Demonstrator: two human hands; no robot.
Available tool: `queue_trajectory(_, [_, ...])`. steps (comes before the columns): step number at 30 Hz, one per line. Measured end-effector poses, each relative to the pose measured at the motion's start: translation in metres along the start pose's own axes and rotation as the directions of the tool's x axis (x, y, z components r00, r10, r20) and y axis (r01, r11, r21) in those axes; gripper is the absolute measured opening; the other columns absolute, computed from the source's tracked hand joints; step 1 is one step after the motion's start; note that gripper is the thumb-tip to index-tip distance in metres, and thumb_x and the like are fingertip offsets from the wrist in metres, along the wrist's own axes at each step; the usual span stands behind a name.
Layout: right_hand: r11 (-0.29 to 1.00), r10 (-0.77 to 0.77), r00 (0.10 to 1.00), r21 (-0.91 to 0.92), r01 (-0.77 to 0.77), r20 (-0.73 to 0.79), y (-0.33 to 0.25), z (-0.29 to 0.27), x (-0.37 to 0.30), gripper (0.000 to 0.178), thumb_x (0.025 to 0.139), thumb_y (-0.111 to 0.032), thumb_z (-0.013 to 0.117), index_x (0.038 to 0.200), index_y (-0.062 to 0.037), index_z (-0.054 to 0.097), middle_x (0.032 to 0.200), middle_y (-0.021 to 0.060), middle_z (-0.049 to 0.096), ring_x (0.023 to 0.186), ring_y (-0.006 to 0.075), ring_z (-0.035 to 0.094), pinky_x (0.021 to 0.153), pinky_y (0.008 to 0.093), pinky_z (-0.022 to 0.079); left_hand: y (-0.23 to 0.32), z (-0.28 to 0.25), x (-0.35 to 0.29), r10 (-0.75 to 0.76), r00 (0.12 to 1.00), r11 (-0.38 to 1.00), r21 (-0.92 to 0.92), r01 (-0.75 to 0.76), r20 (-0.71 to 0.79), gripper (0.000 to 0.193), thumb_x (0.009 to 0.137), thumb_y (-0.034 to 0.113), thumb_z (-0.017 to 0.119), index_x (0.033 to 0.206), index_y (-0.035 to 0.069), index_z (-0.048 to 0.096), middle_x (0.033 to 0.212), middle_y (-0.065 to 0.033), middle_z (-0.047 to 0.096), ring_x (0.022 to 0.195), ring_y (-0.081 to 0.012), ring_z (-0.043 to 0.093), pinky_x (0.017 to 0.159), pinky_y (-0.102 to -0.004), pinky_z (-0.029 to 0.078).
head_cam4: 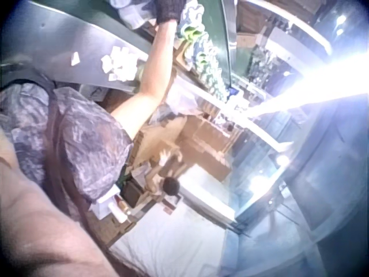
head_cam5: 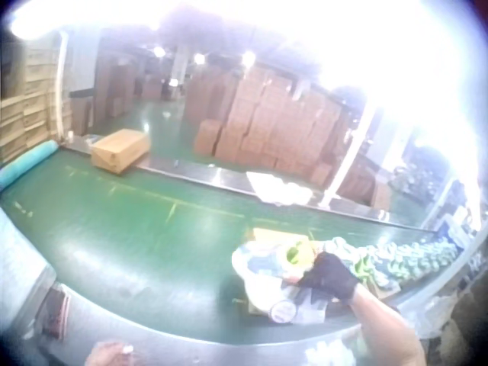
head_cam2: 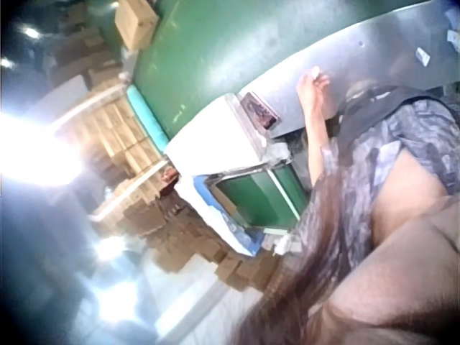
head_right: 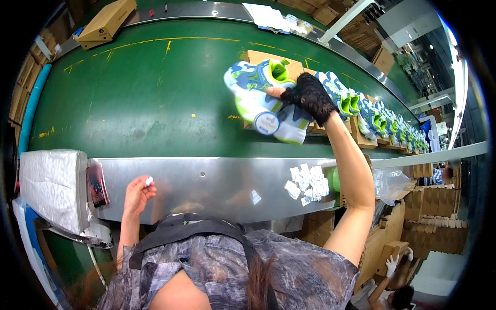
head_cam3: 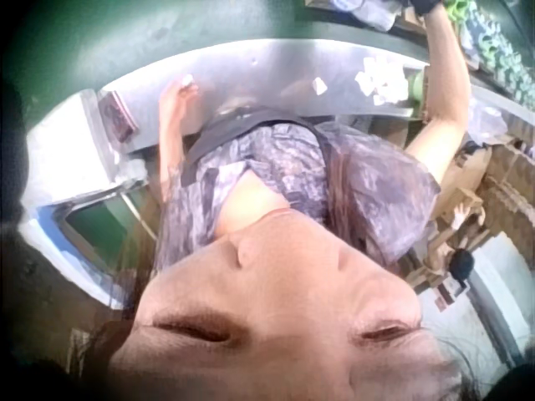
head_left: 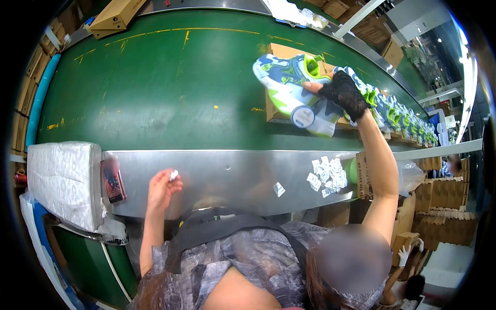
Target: The person repeatedly packs pairs of shoes into cardboard boxes on a conveyor belt. They place tissue paper into each box, insert the shoes, close the box, and move it down the line.
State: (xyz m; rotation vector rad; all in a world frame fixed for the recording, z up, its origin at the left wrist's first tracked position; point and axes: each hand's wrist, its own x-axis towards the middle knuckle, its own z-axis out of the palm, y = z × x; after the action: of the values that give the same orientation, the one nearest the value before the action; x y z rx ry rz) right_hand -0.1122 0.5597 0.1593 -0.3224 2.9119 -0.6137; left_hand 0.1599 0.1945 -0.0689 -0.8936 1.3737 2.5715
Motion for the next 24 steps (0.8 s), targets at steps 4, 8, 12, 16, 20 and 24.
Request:
queue_trajectory(4, [0.983,-0.173,0.969,0.085,0.160,0.175,-0.048,0.025,-0.056,0.052,0.063,-0.053,0.069,0.078,-0.0034,0.065,0.067,0.0124,0.062,0.067,0.0220,0.061,0.063,0.0299,0.047,0.056,0.024,0.000,0.303,0.951,0.948,0.124,-0.294,-0.063,0.023,0.088,0.017,0.051,0.103,-0.001,0.052,0.084,-0.0112,0.060,0.069,-0.0165,0.061,0.061,-0.0288,0.050])
queue_trajectory(8, [0.619,-0.761,0.645,-0.220,0.754,0.070,-0.064,0.102,-0.102,0.041,0.061,-0.046,0.072,0.073,-0.0078,0.061,0.067,0.0074,0.057,0.065,0.0244,0.057,0.060,0.0358,0.045,0.106,0.076,0.001,0.746,0.666,0.623,0.364,-0.692,-0.009,0.024,0.089,0.014,0.048,0.107,-0.001,0.051,0.083,-0.0084,0.061,0.071,-0.0121,0.058,0.064,-0.0228,0.047])
queue_trajectory(12, [0.348,-0.934,0.342,0.049,0.936,0.105,-0.079,0.189,-0.121,0.032,0.062,-0.037,0.068,0.072,-0.0095,0.055,0.078,0.0100,0.053,0.079,0.0272,0.052,0.066,0.0391,0.042,0.081,0.103,0.041,0.691,0.700,0.440,0.663,-0.606,0.181,0.017,0.088,0.012,0.050,0.099,0.002,0.058,0.078,-0.0035,0.061,0.071,-0.0072,0.056,0.060,-0.0204,0.044])
queue_trajectory(16, [0.347,-0.934,0.324,0.180,0.920,0.149,-0.072,0.230,-0.117,0.034,0.062,-0.039,0.067,0.076,-0.0084,0.058,0.092,0.0147,0.057,0.089,0.0298,0.052,0.072,0.0372,0.042,0.000,0.071,0.108,0.421,0.869,0.366,0.829,-0.424,0.258,0.014,0.086,0.011,0.052,0.094,0.001,0.058,0.072,-0.0021,0.061,0.065,-0.0056,0.056,0.054,-0.0201,0.044])
queue_trajectory(20, [0.693,-0.693,0.662,0.012,0.720,0.287,-0.037,0.212,-0.043,0.014,0.067,-0.023,0.059,0.063,-0.0096,0.061,0.066,0.0101,0.060,0.064,0.0264,0.057,0.060,0.0386,0.046,-0.001,0.056,0.098,0.310,0.946,0.671,0.683,-0.289,0.096,0.016,0.085,0.011,0.052,0.090,-0.004,0.055,0.068,-0.0076,0.061,0.059,-0.0117,0.059,0.053,-0.0231,0.046])
queue_trajectory(24, [0.774,-0.348,0.925,-0.602,0.193,-0.151,0.087,0.203,0.020,0.060,0.073,-0.014,0.049,0.131,-0.0105,0.034,0.121,0.0258,0.041,0.115,0.0384,0.038,0.092,0.0531,0.030,0.001,0.079,0.095,0.367,0.927,0.656,0.683,-0.320,0.082,0.017,0.084,0.010,0.052,0.092,-0.004,0.056,0.071,-0.0085,0.062,0.060,-0.0117,0.059,0.054,-0.0251,0.046])
